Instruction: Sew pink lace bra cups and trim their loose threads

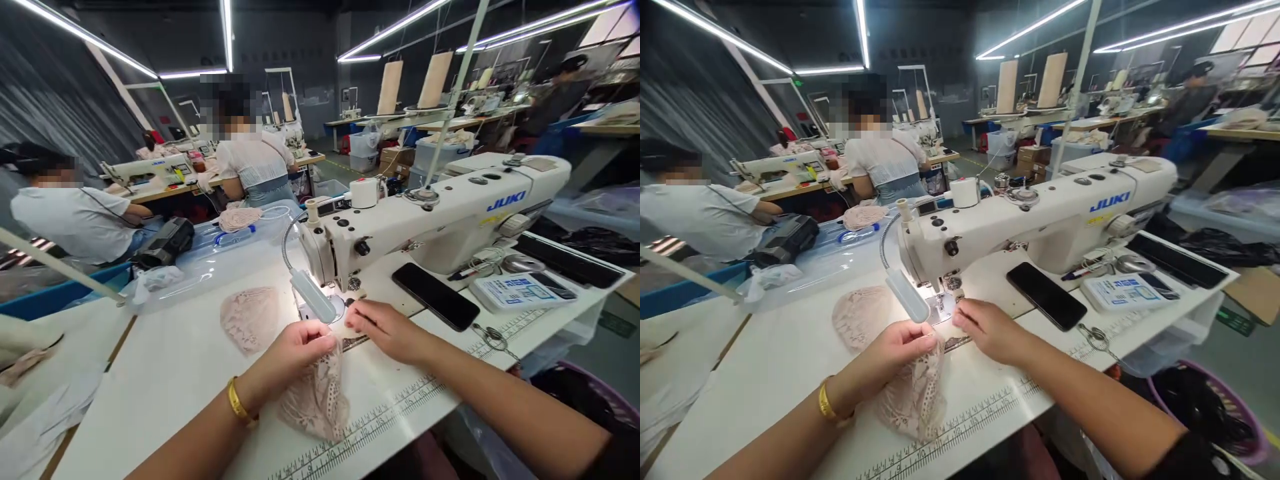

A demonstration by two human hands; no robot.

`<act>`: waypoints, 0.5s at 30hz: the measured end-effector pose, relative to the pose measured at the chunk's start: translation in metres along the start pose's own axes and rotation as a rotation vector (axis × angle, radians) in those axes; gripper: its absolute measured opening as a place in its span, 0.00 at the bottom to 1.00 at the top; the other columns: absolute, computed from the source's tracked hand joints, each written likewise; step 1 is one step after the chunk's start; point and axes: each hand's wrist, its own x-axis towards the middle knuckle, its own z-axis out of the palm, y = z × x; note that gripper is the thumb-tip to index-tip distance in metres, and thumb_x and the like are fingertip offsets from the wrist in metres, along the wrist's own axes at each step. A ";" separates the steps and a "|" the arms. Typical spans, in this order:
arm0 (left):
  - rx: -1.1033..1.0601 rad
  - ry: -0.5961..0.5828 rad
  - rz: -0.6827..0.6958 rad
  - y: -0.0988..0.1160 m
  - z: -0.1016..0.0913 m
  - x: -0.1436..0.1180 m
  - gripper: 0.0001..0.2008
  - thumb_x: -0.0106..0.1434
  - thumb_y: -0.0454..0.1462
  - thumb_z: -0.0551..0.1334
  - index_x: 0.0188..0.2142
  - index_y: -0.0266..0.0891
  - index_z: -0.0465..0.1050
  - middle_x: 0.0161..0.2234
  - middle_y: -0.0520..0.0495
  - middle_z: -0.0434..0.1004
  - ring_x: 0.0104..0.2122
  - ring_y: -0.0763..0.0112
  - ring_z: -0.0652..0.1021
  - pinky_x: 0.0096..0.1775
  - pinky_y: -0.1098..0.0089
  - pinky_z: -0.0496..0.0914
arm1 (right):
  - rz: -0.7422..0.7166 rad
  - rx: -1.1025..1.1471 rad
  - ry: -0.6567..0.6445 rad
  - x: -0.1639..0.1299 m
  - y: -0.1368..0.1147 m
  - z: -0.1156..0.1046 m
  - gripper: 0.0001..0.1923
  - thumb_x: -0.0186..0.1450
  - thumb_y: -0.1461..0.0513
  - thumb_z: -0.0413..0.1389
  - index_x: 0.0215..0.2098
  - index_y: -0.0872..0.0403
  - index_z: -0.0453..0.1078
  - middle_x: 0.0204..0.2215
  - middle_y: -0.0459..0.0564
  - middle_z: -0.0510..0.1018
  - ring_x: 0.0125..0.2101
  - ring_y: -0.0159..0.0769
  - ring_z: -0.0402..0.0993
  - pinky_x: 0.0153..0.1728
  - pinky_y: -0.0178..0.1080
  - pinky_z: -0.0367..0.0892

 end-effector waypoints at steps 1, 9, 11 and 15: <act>-0.015 0.012 0.012 0.000 0.001 0.001 0.19 0.62 0.51 0.66 0.30 0.37 0.73 0.26 0.54 0.66 0.28 0.73 0.63 0.31 0.71 0.58 | 0.004 0.082 -0.039 0.000 -0.004 0.003 0.15 0.76 0.52 0.47 0.39 0.52 0.68 0.34 0.47 0.74 0.36 0.38 0.69 0.39 0.39 0.64; -0.110 0.101 -0.045 -0.001 0.005 0.004 0.20 0.61 0.52 0.67 0.31 0.35 0.76 0.29 0.49 0.73 0.31 0.68 0.70 0.33 0.70 0.64 | 0.151 0.427 -0.113 0.003 -0.007 0.015 0.12 0.67 0.54 0.61 0.36 0.52 0.68 0.30 0.42 0.68 0.32 0.34 0.64 0.36 0.37 0.61; -0.117 0.139 -0.067 -0.002 0.004 0.005 0.21 0.60 0.53 0.67 0.29 0.36 0.74 0.26 0.50 0.71 0.29 0.68 0.70 0.31 0.70 0.63 | 0.167 0.465 -0.107 0.004 -0.005 0.013 0.11 0.67 0.55 0.60 0.35 0.53 0.67 0.28 0.42 0.66 0.31 0.33 0.63 0.35 0.36 0.60; -0.120 0.164 -0.055 -0.001 0.004 0.006 0.21 0.58 0.52 0.68 0.26 0.37 0.71 0.23 0.51 0.69 0.30 0.65 0.72 0.32 0.69 0.65 | 0.194 0.524 -0.094 0.006 -0.006 0.011 0.10 0.68 0.56 0.59 0.36 0.53 0.67 0.28 0.41 0.65 0.30 0.32 0.62 0.36 0.37 0.60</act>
